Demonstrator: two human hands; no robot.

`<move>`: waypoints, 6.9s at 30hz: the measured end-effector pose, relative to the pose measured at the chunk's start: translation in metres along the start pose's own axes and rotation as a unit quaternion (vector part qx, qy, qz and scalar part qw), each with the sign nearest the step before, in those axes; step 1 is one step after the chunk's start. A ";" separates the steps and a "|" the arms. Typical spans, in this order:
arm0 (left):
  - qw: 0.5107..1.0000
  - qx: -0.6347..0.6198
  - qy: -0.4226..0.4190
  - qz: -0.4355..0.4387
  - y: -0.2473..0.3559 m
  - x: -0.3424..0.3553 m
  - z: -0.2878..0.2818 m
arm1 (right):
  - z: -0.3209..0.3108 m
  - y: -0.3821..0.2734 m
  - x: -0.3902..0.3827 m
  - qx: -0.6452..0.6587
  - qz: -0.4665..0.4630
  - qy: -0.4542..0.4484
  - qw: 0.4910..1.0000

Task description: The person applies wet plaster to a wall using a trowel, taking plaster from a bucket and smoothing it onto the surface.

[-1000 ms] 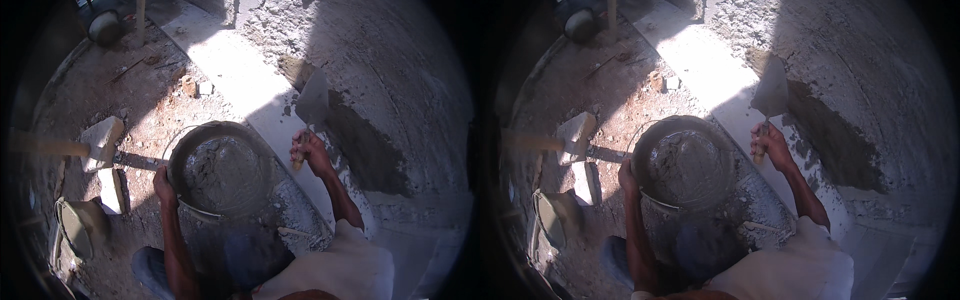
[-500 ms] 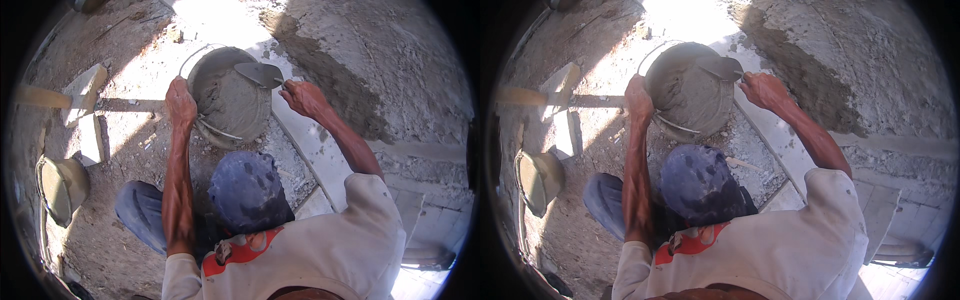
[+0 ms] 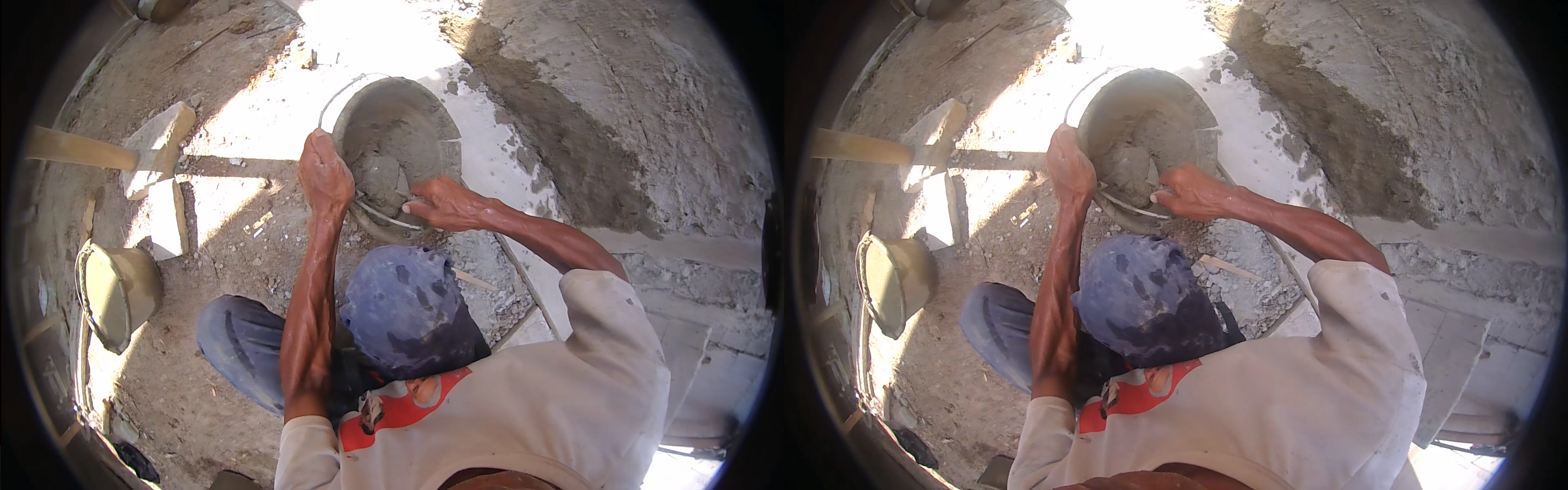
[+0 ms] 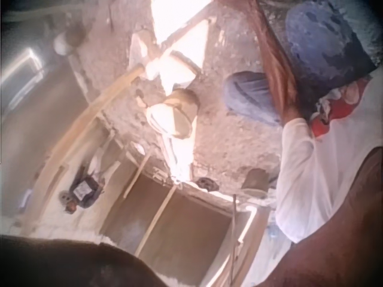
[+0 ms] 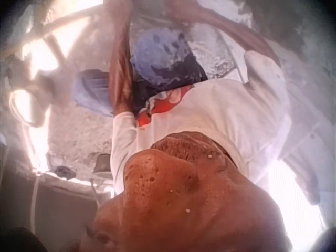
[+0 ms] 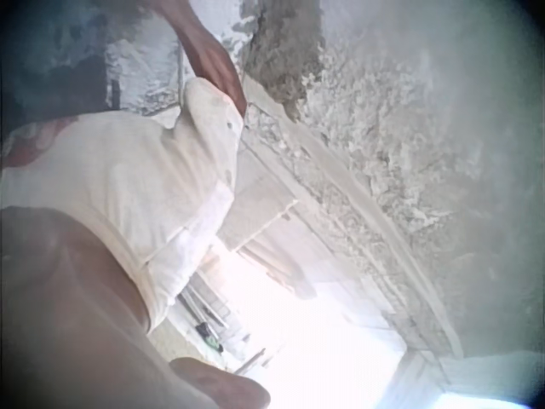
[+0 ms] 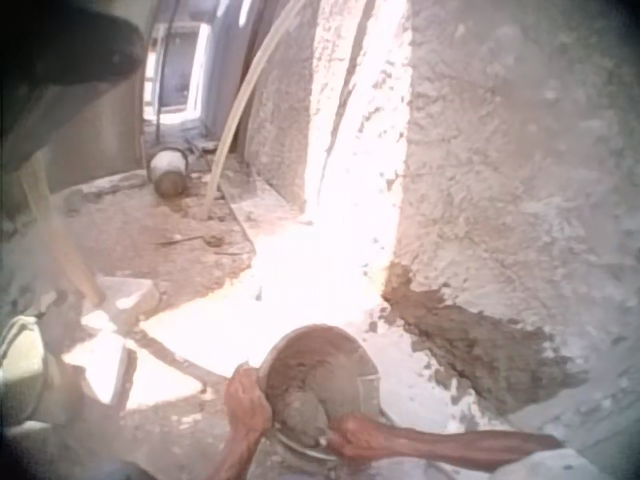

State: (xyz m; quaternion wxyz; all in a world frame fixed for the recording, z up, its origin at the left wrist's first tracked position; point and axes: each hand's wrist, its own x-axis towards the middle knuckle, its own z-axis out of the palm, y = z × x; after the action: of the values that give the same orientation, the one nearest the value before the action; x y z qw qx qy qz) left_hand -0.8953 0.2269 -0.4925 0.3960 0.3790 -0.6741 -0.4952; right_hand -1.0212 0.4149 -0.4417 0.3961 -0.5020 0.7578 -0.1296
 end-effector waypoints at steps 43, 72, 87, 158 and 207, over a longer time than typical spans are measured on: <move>0.991 -0.008 -0.026 -0.132 -0.045 0.043 -0.032 | -0.063 0.092 -0.102 -0.032 0.066 0.334 0.940; 0.994 0.004 0.021 -0.105 -0.050 0.037 -0.034 | -0.029 0.000 -0.008 0.000 -0.064 0.021 0.998; 0.925 -0.261 0.032 -0.276 -0.089 0.049 -0.079 | -0.153 0.010 0.042 0.481 -0.047 -0.077 0.872; 0.955 -0.187 0.053 -0.225 -0.129 0.048 -0.057 | -0.044 0.176 0.054 0.388 0.193 0.290 0.853; 0.553 0.170 0.653 -0.490 -0.106 -0.623 -0.910 | 0.182 -0.331 0.144 0.082 -0.126 -0.245 0.958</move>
State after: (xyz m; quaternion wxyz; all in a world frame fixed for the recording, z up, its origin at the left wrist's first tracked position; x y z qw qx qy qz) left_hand 0.1934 0.4319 -0.5155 0.3517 0.9301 -0.0130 -0.1054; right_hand -0.6961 0.1745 -0.4316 0.5895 -0.5755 0.5554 -0.1130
